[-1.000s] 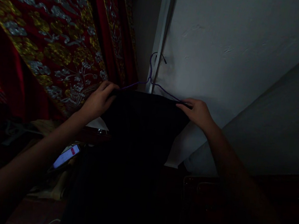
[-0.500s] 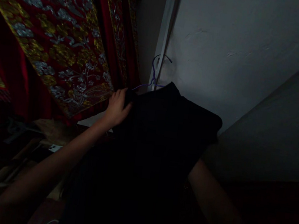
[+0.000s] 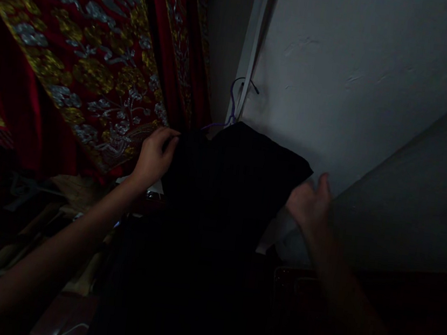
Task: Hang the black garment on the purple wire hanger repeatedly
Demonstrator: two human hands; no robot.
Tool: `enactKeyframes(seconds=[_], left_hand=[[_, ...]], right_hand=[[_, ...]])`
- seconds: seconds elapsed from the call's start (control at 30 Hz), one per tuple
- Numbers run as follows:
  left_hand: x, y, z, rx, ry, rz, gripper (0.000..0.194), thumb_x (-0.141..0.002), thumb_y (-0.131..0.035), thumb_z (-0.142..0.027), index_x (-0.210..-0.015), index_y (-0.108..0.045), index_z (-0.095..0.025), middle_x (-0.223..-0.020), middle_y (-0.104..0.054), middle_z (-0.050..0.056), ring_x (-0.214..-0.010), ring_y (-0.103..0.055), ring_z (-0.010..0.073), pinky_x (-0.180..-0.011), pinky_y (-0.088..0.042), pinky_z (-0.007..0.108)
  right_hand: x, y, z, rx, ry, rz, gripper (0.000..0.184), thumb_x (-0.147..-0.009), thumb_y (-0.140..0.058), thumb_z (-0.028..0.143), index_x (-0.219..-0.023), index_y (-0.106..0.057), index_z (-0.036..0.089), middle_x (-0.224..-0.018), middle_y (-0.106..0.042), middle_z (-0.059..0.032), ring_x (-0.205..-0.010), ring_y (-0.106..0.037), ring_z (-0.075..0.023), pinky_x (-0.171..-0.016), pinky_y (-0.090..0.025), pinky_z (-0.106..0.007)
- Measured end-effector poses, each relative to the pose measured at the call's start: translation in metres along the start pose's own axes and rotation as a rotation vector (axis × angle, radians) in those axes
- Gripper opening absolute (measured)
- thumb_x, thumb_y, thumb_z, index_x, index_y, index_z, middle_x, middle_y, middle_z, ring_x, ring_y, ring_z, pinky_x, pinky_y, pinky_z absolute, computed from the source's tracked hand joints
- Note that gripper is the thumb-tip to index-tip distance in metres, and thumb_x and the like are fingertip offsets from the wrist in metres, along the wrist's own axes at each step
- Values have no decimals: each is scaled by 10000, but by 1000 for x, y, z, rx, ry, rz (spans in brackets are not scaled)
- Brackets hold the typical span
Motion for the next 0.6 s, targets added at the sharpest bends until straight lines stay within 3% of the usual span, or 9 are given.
enactKeyframes(seconds=[0.07, 0.17, 0.3, 0.47, 0.6], left_hand=[[-4, 0, -6, -14, -25, -18, 212, -959, -487, -214, -1019, -686, -176, -1019, -709, 77, -985, -659, 227, -922, -502, 362], [-9, -6, -16, -28, -17, -47, 292, -923, -438, -121, -1077, -680, -180, -1051, -704, 83, -1017, -653, 234, -936, -504, 370], [-20, -20, -36, -75, -17, -68, 373, -899, -412, -81, -1151, -672, -168, -1103, -698, 112, -1075, -639, 263, -985, -493, 416], [-38, -34, -60, 16, -83, 1, 452, -863, -396, -56, -1221, -654, -156, -1186, -693, 118, -1146, -632, 254, -1040, -477, 408], [-51, -29, -55, 165, -41, 15, 394, -909, -386, -134, -1184, -667, -156, -1186, -709, 93, -1142, -642, 233, -1044, -470, 366]], right_hand=[[-4, -5, 12, 50, -21, 4, 485, -879, -592, 680, -986, -744, 232, -1013, -772, -62, -1097, -704, -282, -921, -589, -473], [-5, -17, 32, 128, 83, -40, 304, -809, -747, 525, -946, -741, 254, -953, -780, -20, -1063, -721, -252, -938, -594, -420], [2, -24, 37, 87, 149, -158, 218, -799, -724, 462, -838, -724, 248, -837, -761, -29, -971, -743, -256, -881, -617, -411], [-2, -37, 66, 52, 261, -289, 203, -776, -732, 403, -868, -707, 223, -944, -747, -14, -986, -718, -213, -914, -599, -387], [-1, -63, 98, 72, 448, -328, 216, -798, -721, 378, -924, -706, 203, -1018, -723, -20, -1056, -679, -182, -1012, -530, -359]])
Point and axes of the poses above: each hand's wrist, its own x-axis away from the middle knuckle, its own y-axis out of the back of the hand, z = x × y, the point moved 10 cm from there along -x, towards the middle knuckle
